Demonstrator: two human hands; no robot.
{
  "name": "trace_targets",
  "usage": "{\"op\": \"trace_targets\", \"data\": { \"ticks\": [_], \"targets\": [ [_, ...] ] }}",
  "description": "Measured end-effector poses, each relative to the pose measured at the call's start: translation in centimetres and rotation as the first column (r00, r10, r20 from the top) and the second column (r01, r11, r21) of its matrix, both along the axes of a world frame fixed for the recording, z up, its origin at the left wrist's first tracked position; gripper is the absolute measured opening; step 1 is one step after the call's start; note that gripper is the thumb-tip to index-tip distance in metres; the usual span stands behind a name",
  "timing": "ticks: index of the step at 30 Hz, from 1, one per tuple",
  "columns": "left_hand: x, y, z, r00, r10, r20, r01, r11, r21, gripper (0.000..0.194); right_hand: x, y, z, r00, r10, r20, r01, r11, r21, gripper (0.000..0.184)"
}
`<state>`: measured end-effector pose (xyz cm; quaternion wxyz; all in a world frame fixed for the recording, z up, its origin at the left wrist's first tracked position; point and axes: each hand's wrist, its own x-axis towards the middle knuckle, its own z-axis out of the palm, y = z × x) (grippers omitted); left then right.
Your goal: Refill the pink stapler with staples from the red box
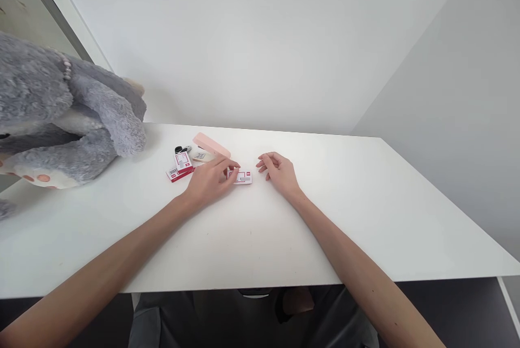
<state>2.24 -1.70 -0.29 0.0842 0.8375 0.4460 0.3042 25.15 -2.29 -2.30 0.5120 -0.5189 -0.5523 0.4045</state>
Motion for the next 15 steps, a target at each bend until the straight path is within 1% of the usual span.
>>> {"op": "trace_targets", "data": {
  "ticks": [1,3,6,8,11,13,15],
  "targets": [
    [-0.07,0.05,-0.05,1.0,-0.03,-0.005,0.03,0.999,0.042,0.029,0.09,0.04,-0.06,1.0,-0.021,0.001,0.021,1.0,0.0,0.042],
    [-0.19,0.14,-0.1,0.991,-0.129,-0.019,0.13,0.986,0.099,0.03,0.23,0.11,-0.13,0.999,-0.032,-0.001,0.032,0.999,-0.005,0.042],
    [-0.25,0.25,-0.23,0.952,-0.296,-0.072,0.303,0.947,0.11,0.031,0.27,0.17,-0.2,1.0,0.002,0.008,-0.002,1.0,0.002,0.043],
    [-0.26,0.32,-0.34,0.923,-0.369,-0.11,0.38,0.92,0.098,0.03,0.24,0.18,-0.26,0.999,0.025,0.019,-0.025,1.0,0.008,0.043],
    [-0.4,0.51,-0.37,0.9,-0.406,-0.159,0.423,0.902,0.091,0.028,0.2,0.17,-0.32,0.999,0.028,0.033,-0.028,1.0,0.008,0.042],
    [-0.61,0.68,-0.2,0.905,-0.385,-0.179,0.407,0.908,0.103,0.027,0.17,0.16,-0.32,0.999,0.025,0.039,-0.025,1.0,0.003,0.041],
    [-0.92,0.88,0.1,0.92,-0.339,-0.196,0.367,0.922,0.128,0.023,0.15,0.16,-0.32,0.999,0.023,0.044,-0.023,1.0,0.002,0.04]
  ]
}}
